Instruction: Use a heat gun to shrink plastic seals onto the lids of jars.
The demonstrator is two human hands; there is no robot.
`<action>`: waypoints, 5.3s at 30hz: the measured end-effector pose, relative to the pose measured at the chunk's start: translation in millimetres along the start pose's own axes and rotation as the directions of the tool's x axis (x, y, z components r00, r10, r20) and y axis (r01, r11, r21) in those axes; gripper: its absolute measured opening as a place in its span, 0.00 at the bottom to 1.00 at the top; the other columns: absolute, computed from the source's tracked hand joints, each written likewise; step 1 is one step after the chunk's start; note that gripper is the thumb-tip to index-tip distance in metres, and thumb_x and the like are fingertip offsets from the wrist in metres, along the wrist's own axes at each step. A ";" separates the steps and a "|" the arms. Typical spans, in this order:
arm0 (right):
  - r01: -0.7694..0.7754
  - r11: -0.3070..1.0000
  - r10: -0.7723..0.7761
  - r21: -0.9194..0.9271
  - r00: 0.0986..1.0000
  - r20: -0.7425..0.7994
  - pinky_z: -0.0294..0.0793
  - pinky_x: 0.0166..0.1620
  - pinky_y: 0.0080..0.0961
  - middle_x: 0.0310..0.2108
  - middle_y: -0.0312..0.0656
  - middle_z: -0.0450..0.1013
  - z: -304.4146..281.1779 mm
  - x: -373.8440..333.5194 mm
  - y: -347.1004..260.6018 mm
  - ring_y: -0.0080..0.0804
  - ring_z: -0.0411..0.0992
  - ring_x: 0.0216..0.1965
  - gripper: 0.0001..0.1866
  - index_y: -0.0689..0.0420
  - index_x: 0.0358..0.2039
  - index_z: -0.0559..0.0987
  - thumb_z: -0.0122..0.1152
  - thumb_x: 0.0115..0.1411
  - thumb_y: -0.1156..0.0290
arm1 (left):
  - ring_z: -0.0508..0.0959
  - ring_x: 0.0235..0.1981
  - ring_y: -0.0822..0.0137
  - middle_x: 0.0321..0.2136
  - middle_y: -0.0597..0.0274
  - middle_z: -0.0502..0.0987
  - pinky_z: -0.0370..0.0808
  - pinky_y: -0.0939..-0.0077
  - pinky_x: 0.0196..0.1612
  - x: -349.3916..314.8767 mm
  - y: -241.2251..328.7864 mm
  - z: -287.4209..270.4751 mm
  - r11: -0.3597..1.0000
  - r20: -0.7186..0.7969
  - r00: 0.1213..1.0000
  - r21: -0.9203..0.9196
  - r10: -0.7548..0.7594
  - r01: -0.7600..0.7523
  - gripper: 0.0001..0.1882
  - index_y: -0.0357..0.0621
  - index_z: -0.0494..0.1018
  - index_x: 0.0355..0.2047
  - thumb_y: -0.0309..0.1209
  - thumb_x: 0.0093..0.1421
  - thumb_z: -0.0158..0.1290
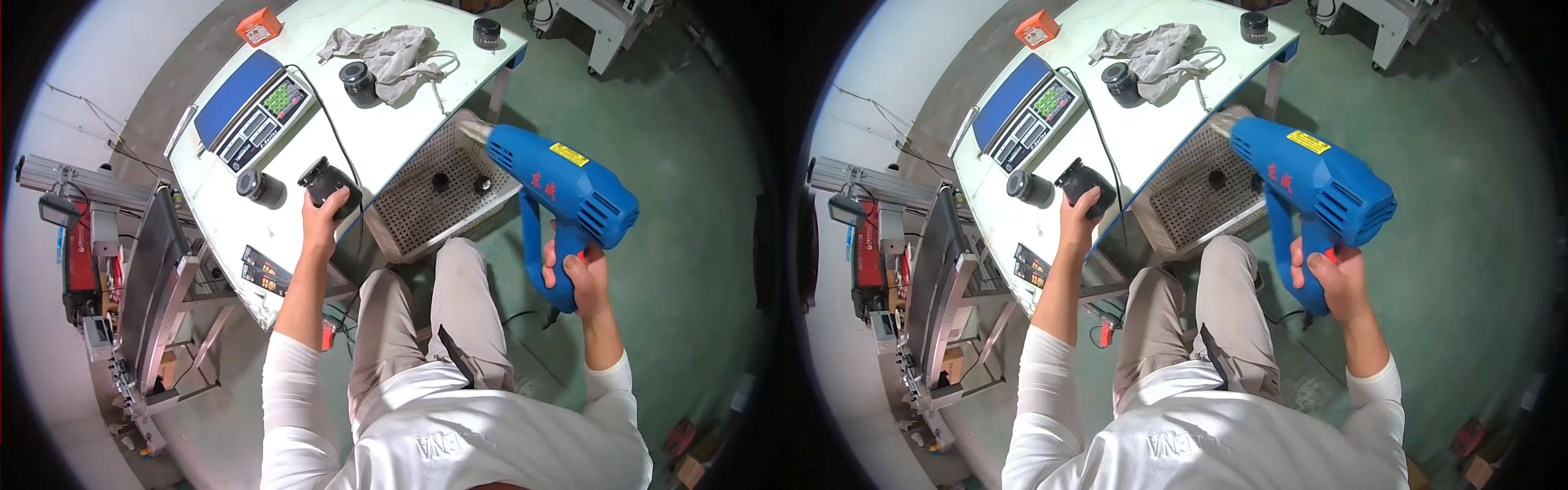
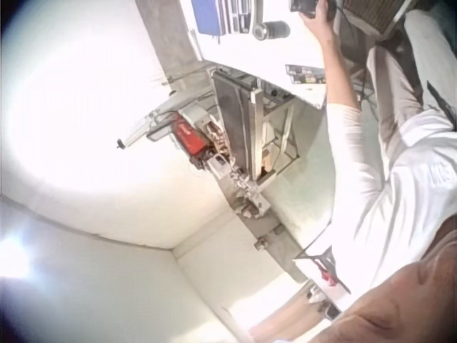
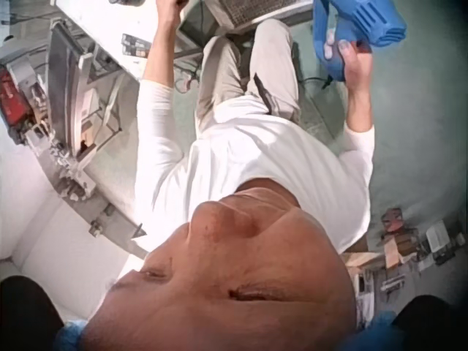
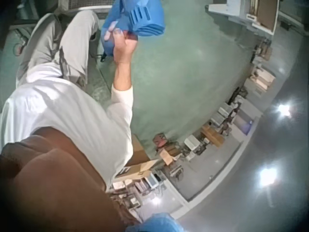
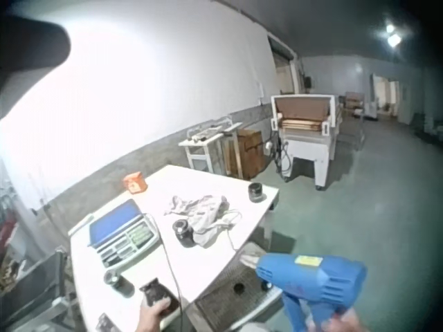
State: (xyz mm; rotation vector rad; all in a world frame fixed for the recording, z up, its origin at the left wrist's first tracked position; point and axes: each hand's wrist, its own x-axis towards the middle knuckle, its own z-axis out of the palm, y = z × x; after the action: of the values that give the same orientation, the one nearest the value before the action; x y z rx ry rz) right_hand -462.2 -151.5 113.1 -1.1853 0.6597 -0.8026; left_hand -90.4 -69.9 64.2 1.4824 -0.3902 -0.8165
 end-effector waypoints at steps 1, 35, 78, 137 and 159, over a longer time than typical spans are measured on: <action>0.026 0.999 -0.027 0.043 0.999 0.037 0.67 0.28 0.22 0.27 0.43 0.67 9.8 -3.3 -8.1 0.27 0.67 0.21 0.30 0.67 0.52 0.61 0.56 0.55 0.59 | 0.72 0.31 0.72 0.30 0.66 0.72 0.70 0.78 0.32 -8.2 2.8 -4.9 1.000 0.082 0.997 -0.019 -0.010 0.012 0.22 0.46 0.66 0.40 0.34 0.45 0.61; 0.190 0.917 -0.301 0.350 0.907 0.295 0.69 0.27 0.23 0.31 0.47 0.68 100.4 -54.2 -36.5 0.30 0.68 0.22 0.24 0.64 0.46 0.64 0.52 0.60 0.55 | 0.74 0.29 0.71 0.30 0.63 0.74 0.70 0.81 0.28 -120.1 25.5 -42.2 0.994 0.289 0.955 -0.103 0.072 -0.044 0.24 0.43 0.67 0.43 0.43 0.49 0.54; -0.010 1.000 0.006 0.004 0.868 0.497 0.71 0.25 0.22 0.27 0.45 0.70 91.2 -75.3 -54.3 0.25 0.68 0.21 0.21 0.62 0.48 0.64 0.53 0.51 0.83 | 0.74 0.35 0.66 0.35 0.52 0.72 0.71 0.75 0.40 -101.4 44.7 -46.4 0.848 0.092 0.923 0.371 0.373 -0.379 0.39 0.30 0.60 0.45 0.39 0.37 0.65; 0.037 0.999 -0.045 0.026 0.871 0.489 0.70 0.23 0.22 0.27 0.46 0.70 100.7 -72.4 -64.6 0.26 0.68 0.20 0.21 0.62 0.47 0.65 0.57 0.51 0.79 | 0.78 0.32 0.54 0.33 0.42 0.73 0.73 0.69 0.37 -110.1 62.6 -39.0 0.683 0.025 0.878 0.618 0.478 -0.390 0.49 0.38 0.47 0.54 0.40 0.37 0.65; 0.115 0.991 -0.128 0.063 0.959 0.253 0.66 0.19 0.19 0.23 0.44 0.66 91.6 -64.2 -67.8 0.26 0.65 0.15 0.30 0.69 0.48 0.63 0.60 0.48 0.66 | 0.73 0.35 0.67 0.38 0.55 0.70 0.72 0.76 0.37 -95.3 46.8 -52.1 0.959 0.145 0.952 0.045 0.270 -0.279 0.48 0.39 0.51 0.54 0.40 0.38 0.67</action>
State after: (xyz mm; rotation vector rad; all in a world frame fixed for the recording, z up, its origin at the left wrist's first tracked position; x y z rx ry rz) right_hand -437.8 -60.8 204.2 -1.2689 0.3548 -0.7467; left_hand -108.4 28.1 128.0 1.3962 -0.7162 -0.6888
